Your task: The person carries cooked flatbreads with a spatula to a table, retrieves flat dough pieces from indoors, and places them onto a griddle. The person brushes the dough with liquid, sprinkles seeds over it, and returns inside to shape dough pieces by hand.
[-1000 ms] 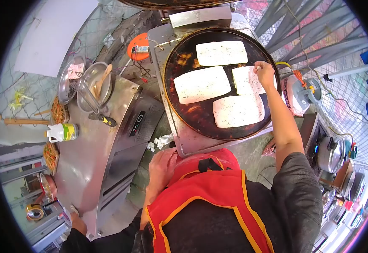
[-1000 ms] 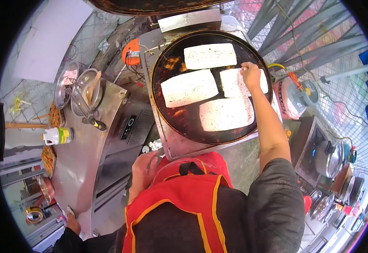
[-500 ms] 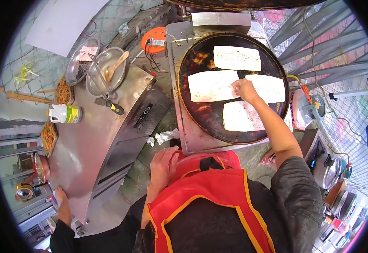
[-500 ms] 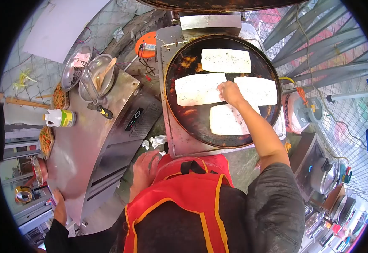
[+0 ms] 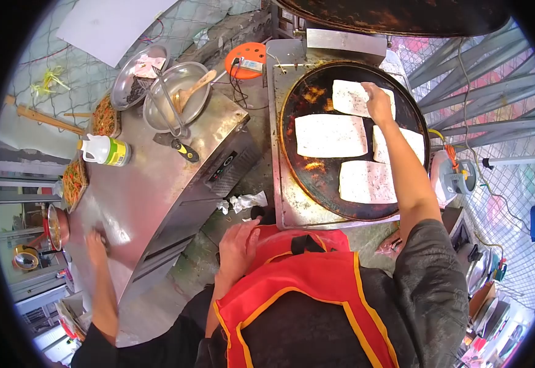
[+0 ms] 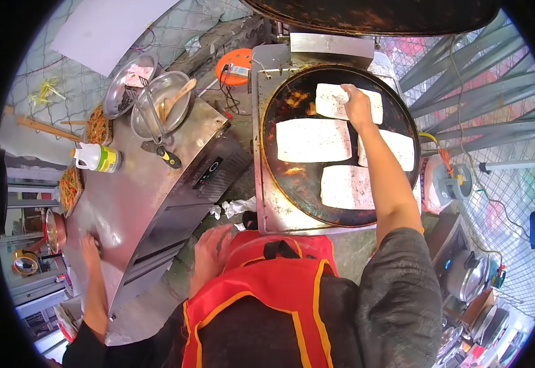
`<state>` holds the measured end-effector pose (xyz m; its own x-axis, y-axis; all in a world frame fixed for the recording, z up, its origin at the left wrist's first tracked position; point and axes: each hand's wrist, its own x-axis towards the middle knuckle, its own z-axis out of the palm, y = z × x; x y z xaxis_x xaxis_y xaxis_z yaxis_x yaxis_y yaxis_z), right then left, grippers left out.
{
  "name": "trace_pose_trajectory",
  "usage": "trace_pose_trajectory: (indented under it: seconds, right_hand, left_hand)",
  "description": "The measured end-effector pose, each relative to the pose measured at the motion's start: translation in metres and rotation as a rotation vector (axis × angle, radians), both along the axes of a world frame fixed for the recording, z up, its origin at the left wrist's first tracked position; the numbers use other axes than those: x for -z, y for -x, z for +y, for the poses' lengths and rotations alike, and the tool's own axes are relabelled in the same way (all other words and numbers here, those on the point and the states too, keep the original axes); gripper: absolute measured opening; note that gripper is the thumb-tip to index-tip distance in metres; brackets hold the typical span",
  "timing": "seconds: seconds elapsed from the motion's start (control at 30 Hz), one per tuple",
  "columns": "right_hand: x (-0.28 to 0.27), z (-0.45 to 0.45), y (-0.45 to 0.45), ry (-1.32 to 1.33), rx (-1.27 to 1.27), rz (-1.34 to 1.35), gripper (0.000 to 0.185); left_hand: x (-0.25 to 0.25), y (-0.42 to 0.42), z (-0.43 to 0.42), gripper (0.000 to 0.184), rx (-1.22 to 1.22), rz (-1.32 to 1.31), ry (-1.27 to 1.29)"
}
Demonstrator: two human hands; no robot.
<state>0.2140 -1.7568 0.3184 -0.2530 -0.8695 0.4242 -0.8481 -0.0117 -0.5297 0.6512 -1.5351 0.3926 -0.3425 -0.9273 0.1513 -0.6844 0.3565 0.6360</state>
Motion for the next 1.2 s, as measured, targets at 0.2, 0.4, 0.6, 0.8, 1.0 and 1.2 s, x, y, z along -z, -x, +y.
trace_pose_trajectory:
  seconds: [0.2,0.4,0.6,0.8,1.0,1.2]
  right_hand:
    - [-0.045,-0.027,0.028,-0.042,0.099,-0.265,0.038]
    - [-0.030,-0.011,0.015,-0.344,0.109,-0.233,0.042]
    - [-0.002,0.028,0.006,-0.469,0.151,-1.643,0.047]
    - [-0.067,0.062,-0.004,-0.411,-0.135,-1.555,0.041]
    - [-0.062,0.079,-0.043,-0.409,0.062,-1.379,0.070]
    - [-0.207,0.050,-0.033,0.199,-0.039,-1.132,0.031]
  left_hand:
    - [0.002,-0.012,-0.005,0.020,-0.014,0.009,0.014]
    - [0.007,-0.015,-0.016,0.019,0.022,0.052,0.039]
    - [-0.013,-0.019,-0.030,0.018,0.085,0.079,0.035]
    - [-0.014,-0.014,-0.051,0.018,0.198,0.132,0.071]
    - [0.004,-0.009,-0.061,0.017,0.282,0.142,0.068]
    - [0.007,-0.015,-0.069,0.018,0.293,0.163,0.079]
